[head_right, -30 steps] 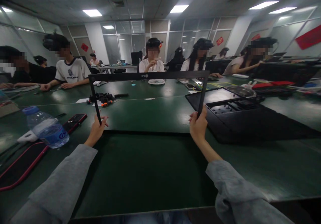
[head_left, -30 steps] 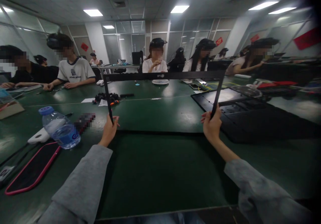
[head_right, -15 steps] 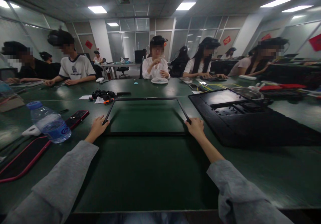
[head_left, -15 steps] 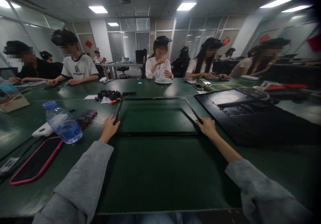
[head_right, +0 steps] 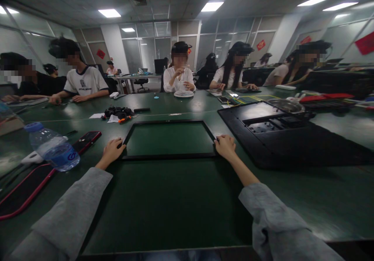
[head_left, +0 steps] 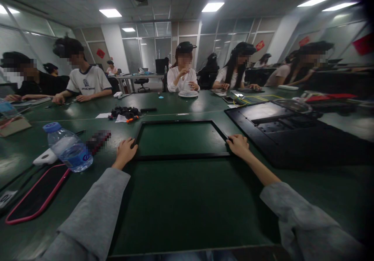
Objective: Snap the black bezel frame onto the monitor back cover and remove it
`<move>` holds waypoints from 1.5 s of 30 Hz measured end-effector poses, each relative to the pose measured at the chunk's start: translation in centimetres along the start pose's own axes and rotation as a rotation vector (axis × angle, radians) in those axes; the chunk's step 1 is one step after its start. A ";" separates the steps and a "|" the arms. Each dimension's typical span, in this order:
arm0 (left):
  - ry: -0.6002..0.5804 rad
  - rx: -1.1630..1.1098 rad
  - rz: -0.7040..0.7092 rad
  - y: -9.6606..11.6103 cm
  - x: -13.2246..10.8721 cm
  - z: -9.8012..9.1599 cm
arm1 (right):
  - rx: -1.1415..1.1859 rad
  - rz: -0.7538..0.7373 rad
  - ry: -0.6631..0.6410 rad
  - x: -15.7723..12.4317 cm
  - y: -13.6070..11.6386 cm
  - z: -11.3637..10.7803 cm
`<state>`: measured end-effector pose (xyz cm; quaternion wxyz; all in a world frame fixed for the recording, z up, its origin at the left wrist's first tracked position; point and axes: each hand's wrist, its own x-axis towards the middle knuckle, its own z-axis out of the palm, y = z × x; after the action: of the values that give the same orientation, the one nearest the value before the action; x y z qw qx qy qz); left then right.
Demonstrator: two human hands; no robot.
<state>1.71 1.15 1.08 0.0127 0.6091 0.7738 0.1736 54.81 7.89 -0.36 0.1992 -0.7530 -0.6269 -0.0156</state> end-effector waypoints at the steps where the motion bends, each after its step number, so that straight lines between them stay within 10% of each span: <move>1: 0.008 -0.003 0.013 0.2 -0.2 -0.3 | 0.011 -0.017 -0.006 0.0 -0.1 -0.1; 11: 0.496 -0.248 0.118 2.8 -2.1 -2.6 | 0.443 -0.058 0.466 -1.6 -1.9 -3.7; 26: 0.314 -0.316 0.157 1.9 -1.6 -1.9 | 0.549 -0.062 0.331 -1.4 -1.5 -2.8; 39: 0.520 -0.201 0.200 1.2 -1.1 -2.0 | 0.390 -0.047 0.318 -1.6 -1.0 -3.5; 45: 0.268 -0.220 0.198 -0.1 0.4 0.1 | 0.324 -0.124 0.202 0.2 1.0 -1.1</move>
<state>1.52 1.56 1.02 -0.0408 0.6487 0.6812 0.3370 56.01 7.56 0.37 0.3782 -0.6657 -0.6432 -0.0023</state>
